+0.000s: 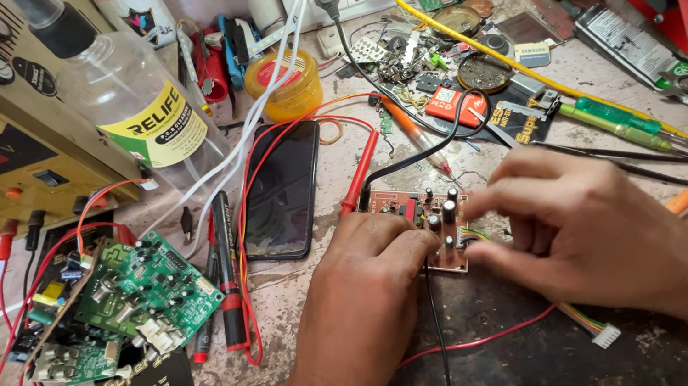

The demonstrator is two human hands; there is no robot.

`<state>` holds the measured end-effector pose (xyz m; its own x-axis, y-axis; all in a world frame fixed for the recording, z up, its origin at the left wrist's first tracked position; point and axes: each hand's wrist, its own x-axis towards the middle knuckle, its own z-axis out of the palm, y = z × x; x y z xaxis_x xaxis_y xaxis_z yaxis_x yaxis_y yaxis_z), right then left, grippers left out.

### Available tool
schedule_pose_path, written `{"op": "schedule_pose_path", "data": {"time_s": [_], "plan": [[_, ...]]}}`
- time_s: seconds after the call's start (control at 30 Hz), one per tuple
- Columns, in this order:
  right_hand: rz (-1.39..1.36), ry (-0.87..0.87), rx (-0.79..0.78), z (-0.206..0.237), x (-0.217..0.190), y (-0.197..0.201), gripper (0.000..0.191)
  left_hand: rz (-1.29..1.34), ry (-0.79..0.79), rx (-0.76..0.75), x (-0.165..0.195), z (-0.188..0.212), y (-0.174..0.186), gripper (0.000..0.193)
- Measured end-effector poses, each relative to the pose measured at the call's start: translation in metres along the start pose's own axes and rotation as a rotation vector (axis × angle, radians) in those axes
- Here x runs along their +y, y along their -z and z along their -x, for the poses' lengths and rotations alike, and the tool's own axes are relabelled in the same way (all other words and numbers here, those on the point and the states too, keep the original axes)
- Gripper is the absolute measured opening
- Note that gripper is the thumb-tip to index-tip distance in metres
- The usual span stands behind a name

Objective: The person holds a green circuit board and uses multimeter probes to test several points on its backside. They flip the board to the component side and continue probing capacitors and other components. The person then flips the board back and continues testing the backside.

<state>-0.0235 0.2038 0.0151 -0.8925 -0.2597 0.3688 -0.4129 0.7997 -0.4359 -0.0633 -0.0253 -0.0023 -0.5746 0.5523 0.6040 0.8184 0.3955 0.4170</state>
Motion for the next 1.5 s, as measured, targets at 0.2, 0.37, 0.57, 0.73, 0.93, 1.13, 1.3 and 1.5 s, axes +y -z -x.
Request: {"op": "schedule_pose_path", "data": {"time_s": [0.2,0.37,0.57,0.73,0.93,1.13,1.3,1.5], "plan": [[0.063,-0.017,-0.010,0.000,-0.002,0.000,0.027,0.029,0.030,0.245,0.007,-0.007,0.018,0.020],[0.097,0.114,0.034,-0.003,-0.001,-0.001,0.026,0.101,0.333,0.425,-0.003,-0.012,0.035,0.012],[0.105,0.117,0.029,-0.004,-0.004,0.000,0.025,0.032,0.029,0.354,-0.015,-0.021,0.022,0.019],[0.094,0.106,-0.002,-0.003,-0.004,0.000,0.026,0.045,0.132,0.208,-0.024,-0.027,0.006,0.014],[0.109,0.120,0.012,0.000,-0.002,0.003,0.027,0.003,0.120,0.204,-0.026,-0.025,0.003,0.015],[0.087,0.144,0.023,0.003,0.001,0.008,0.026,-0.065,0.099,0.121,-0.025,-0.029,0.006,0.023],[0.096,0.125,0.019,0.001,0.003,0.007,0.027,-0.018,0.060,0.140,-0.031,-0.032,0.003,0.020],[0.081,0.084,0.018,-0.003,0.005,0.000,0.029,0.048,0.018,0.157,-0.042,-0.028,0.002,0.019]]}}
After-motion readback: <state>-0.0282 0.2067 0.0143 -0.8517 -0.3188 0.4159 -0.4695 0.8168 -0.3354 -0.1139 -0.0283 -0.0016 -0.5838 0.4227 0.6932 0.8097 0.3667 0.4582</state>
